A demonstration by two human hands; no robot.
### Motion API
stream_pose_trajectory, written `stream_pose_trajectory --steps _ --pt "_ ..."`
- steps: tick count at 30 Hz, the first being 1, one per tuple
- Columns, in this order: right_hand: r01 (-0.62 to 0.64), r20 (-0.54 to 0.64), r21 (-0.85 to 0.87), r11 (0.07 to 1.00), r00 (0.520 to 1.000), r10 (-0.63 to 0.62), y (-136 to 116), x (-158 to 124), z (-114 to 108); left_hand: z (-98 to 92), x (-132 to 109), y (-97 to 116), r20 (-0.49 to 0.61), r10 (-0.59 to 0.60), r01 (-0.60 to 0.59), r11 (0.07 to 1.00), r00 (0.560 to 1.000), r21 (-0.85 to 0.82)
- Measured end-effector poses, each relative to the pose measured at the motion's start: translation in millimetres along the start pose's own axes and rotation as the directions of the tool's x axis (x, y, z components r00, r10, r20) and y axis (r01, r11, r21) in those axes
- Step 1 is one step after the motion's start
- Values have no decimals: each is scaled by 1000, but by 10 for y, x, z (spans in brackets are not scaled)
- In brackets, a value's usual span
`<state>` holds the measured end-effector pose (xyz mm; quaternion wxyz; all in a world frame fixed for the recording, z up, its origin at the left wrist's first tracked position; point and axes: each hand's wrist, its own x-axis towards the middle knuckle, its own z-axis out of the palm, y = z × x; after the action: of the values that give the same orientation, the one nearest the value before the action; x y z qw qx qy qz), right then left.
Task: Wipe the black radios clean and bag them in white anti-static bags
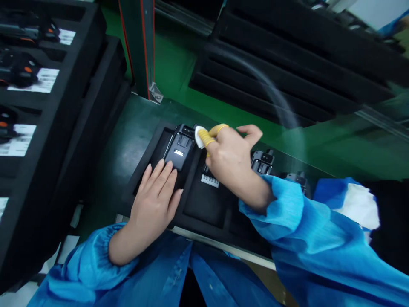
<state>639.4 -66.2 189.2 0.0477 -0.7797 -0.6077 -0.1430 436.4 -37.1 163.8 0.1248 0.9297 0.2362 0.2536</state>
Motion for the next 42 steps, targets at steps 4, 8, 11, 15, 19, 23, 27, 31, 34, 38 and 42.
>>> stream_pose_trajectory --steps 4,8,11,15,19,23,27,31,34,38,42 --pt "266 27 79 961 963 -269 -249 -20 13 3 -56 7 5 -22 22 1000 1000 21" --pt "372 -5 36 927 928 -372 -295 -81 43 20 -43 9 18 -20 19 998 1000 53" --pt "354 -16 -70 933 935 -356 -197 -200 17 12 -27 5 40 -16 14 998 999 56" --pt "255 -48 -93 962 964 -260 7 -400 -90 9 -38 -16 35 -7 6 1000 999 25" --pt "66 -39 -91 994 997 -70 300 -566 -191 8 -69 -50 27 27 -27 999 999 23" --pt "-112 -7 -79 991 994 112 597 -626 -177 -47 -34 -32 21 53 -55 997 998 56" --pt "-155 -22 -22 988 988 154 645 -519 -108 -50 120 170 26 129 -130 990 991 49" --pt "-19 29 21 1000 999 18 546 -295 -51 157 289 464 158 205 -211 977 966 19" --pt "69 95 35 997 993 -72 606 -197 -46 329 327 598 230 189 -206 977 955 49" --pt "-41 135 9 999 990 39 857 -322 -146 403 287 621 248 169 -188 981 954 55" --pt "-178 28 17 984 984 178 976 -691 -323 320 359 532 286 183 -189 982 941 -7"
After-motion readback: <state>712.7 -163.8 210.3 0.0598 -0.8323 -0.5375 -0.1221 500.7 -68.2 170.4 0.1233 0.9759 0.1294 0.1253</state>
